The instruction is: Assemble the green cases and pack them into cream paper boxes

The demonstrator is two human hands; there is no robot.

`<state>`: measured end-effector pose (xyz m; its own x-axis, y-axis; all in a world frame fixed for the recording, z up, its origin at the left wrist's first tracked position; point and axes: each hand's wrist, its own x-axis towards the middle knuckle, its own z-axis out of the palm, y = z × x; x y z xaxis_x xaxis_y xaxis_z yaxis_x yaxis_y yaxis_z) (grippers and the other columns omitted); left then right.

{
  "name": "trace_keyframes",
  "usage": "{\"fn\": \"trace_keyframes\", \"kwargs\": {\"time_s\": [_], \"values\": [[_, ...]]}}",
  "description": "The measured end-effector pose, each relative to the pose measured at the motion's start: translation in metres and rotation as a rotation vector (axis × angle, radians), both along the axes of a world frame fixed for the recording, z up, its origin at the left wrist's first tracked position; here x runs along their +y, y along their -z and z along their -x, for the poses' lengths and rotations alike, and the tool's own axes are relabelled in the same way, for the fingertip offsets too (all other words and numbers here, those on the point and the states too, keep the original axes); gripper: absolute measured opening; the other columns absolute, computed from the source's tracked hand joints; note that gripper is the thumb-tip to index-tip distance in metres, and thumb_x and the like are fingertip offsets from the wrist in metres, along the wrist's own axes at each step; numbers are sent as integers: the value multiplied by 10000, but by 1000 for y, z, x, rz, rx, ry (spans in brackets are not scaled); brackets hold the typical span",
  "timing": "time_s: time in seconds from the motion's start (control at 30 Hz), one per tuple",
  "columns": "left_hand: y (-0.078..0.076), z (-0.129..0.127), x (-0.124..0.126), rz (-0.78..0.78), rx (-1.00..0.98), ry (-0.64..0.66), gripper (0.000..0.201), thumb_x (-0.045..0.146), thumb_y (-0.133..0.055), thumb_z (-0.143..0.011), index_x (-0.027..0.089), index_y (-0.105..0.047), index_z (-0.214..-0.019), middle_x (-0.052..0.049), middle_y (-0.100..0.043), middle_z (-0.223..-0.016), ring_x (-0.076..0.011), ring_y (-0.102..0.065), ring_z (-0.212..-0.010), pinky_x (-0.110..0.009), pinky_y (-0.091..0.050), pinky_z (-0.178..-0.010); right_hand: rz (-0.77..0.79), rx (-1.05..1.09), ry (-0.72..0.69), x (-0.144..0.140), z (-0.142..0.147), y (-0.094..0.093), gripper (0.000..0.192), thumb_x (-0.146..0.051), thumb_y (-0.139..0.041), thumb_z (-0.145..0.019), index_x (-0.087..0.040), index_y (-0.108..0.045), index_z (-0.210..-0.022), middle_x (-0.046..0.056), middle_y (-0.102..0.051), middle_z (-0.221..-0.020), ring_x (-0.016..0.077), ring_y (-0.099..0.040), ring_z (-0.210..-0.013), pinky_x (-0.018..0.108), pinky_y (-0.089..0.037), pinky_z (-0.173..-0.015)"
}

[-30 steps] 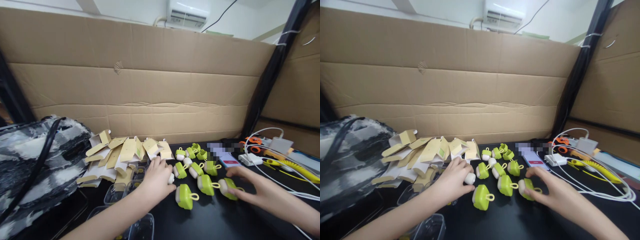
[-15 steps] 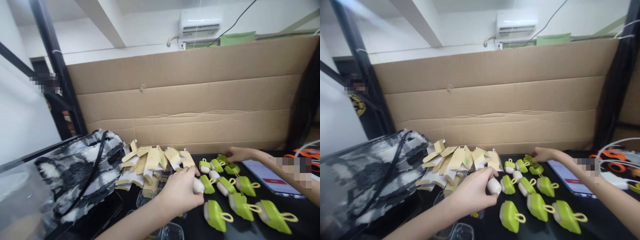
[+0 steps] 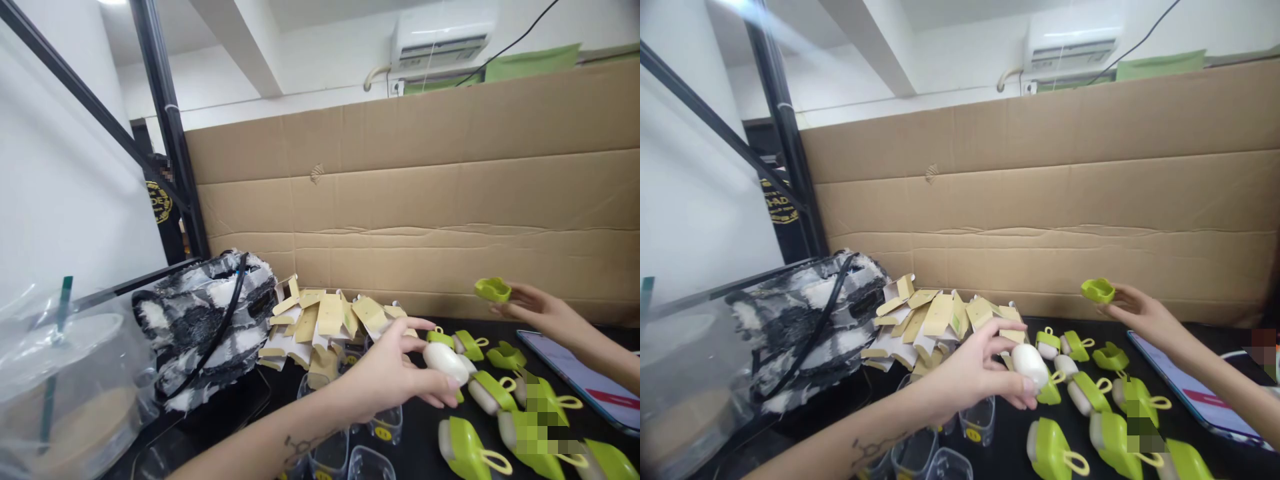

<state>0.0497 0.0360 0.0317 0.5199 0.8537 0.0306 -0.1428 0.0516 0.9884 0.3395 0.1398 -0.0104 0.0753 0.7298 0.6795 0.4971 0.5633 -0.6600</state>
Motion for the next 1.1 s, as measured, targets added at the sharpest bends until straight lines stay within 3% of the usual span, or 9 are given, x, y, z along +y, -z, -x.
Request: {"fn": "trace_keyframes", "kwargs": {"time_s": [0.13,0.27,0.37,0.43,0.47,0.6,0.73,0.87,1.1], "values": [[-4,2,-2,82,-130,-26,478,47,-732,-594,137,-495,-998,-70,-618,-942,-131,-650,-681,-319,-497,-748,289,245,-318,-36,20,-19,245,-395,-482,-914,-265,-687,-880,119,-775,-947,327,-734,-901,382,-605,-786],[-4,1,-2,136,-221,-46,363,129,-710,-711,134,-497,-1006,-44,-630,-832,-119,-634,-669,-306,-483,-758,434,382,-567,-68,46,-14,370,-386,-425,-907,-247,-682,-682,103,-768,-941,345,-697,-1002,440,-554,-906],[-1,-1,-3,137,-256,-74,283,186,-696,-778,136,-528,-999,-39,-635,-851,-111,-632,-686,-306,-473,-793,445,385,-669,-86,63,-5,220,-316,-486,-891,-239,-682,-827,91,-739,-846,274,-737,-822,352,-614,-737],[1,-2,-4,134,-256,-93,314,188,-729,-767,143,-547,-1019,-29,-639,-857,-117,-639,-728,-306,-467,-830,438,328,-639,-96,71,2,131,-245,-558,-851,-260,-633,-957,42,-695,-806,204,-706,-691,275,-596,-594],[2,-3,-5,126,-242,-103,345,188,-742,-760,149,-551,-1044,-28,-643,-867,-126,-644,-753,-314,-467,-848,435,312,-618,-100,75,5,180,-211,-596,-819,-269,-608,-989,24,-679,-823,185,-689,-687,259,-581,-585],[6,-7,-5,25,-123,-179,390,181,-761,-739,179,-539,-1059,-47,-673,-974,-174,-658,-862,-354,-478,-865,385,36,-452,-115,84,12,426,-159,-629,-767,-295,-507,-1152,17,-654,-955,217,-659,-906,347,-558,-783],[9,-9,-3,-91,-52,-194,261,167,-767,-716,168,-548,-856,-52,-705,-939,-181,-659,-910,-317,-483,-848,196,-299,-222,-124,86,13,498,-171,-609,-766,-345,-431,-1198,2,-628,-1000,217,-639,-918,364,-550,-780],[12,-10,-2,-152,-24,-202,271,120,-768,-690,171,-552,-845,-35,-712,-895,-179,-673,-888,-307,-501,-825,102,-315,-204,-122,84,13,499,-172,-602,-788,-333,-403,-1217,23,-601,-1079,217,-641,-965,355,-568,-789],[16,-12,-3,-114,-48,-137,286,101,-784,-666,168,-546,-810,-4,-713,-858,-133,-679,-817,-257,-505,-789,-126,-337,-213,-119,81,14,547,-130,-620,-779,-264,-425,-1273,69,-543,-1143,215,-577,-1061,325,-553,-845]]}}
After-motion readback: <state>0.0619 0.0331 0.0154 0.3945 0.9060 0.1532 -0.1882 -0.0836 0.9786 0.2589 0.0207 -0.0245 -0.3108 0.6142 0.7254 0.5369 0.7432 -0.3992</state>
